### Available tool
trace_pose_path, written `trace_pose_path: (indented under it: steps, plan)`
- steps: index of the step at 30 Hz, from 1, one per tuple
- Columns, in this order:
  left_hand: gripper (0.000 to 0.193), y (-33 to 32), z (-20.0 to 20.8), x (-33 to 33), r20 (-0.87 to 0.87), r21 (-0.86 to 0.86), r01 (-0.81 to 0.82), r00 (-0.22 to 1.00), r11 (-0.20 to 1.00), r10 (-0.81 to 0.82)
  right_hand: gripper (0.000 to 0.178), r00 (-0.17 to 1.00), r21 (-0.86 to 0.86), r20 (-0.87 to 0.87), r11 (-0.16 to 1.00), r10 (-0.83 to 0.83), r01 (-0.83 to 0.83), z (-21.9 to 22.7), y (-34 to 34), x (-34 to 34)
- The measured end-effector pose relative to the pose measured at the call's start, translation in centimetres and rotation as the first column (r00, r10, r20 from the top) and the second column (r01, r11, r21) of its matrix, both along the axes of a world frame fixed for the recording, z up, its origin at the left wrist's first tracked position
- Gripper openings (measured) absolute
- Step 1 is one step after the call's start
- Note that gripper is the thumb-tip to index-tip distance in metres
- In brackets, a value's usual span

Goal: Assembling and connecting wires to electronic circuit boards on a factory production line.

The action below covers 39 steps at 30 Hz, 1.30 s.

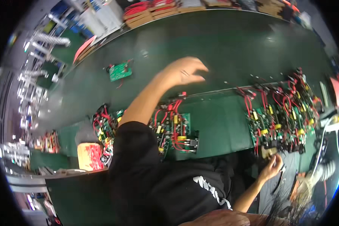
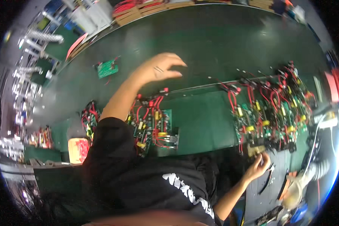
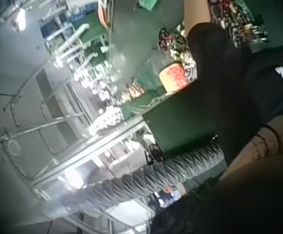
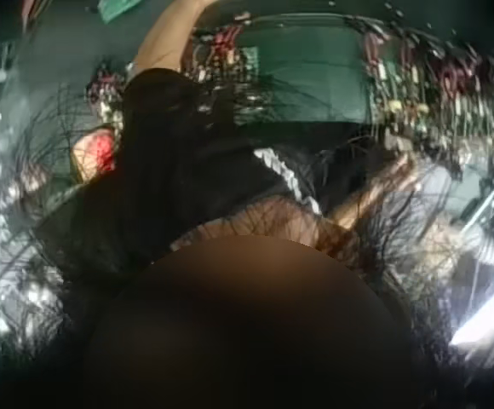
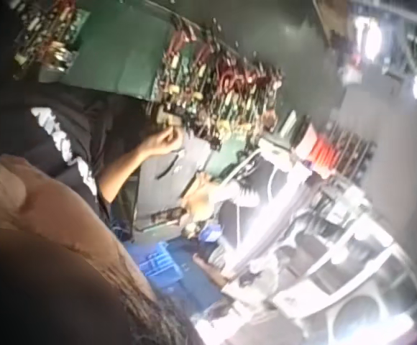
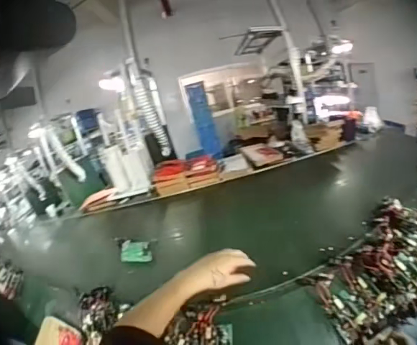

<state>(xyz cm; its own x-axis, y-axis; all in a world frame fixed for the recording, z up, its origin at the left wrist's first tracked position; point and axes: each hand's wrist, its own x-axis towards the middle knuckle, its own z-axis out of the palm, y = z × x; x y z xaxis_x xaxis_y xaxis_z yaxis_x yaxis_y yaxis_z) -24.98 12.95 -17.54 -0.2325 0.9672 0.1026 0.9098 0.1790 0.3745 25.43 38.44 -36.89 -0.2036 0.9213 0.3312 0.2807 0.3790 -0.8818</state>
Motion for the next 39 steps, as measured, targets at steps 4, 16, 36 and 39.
trace_pose_path:
  steps: [4,16,36,39]
  plan:
    - [0.06,-15.8,-2.2,-7.3,-0.246,0.144,-0.563,0.776,0.814,0.58,0.028,0.997,0.004,0.008,0.997,0.073,-0.073,-2.4,1.2,-1.3]
    - [0.095,-29.8,-15.4,-16.9,-0.654,-0.108,-0.984,0.177,0.14,0.736,0.041,0.896,0.438,0.435,0.89,-0.088,-0.126,0.4,3.3,0.7]
    - [0.075,-28.5,-1.8,-15.6,-0.437,-0.036,-0.953,0.285,0.3,0.853,0.023,0.991,-0.346,-0.007,0.929,0.134,-0.128,-0.1,2.7,1.3]
    - [0.096,-26.6,3.8,-11.7,0.327,-0.059,-0.745,0.615,0.665,0.718,0.026,0.982,-0.372,0.092,0.921,0.163,-0.118,2.5,1.7,-0.1]
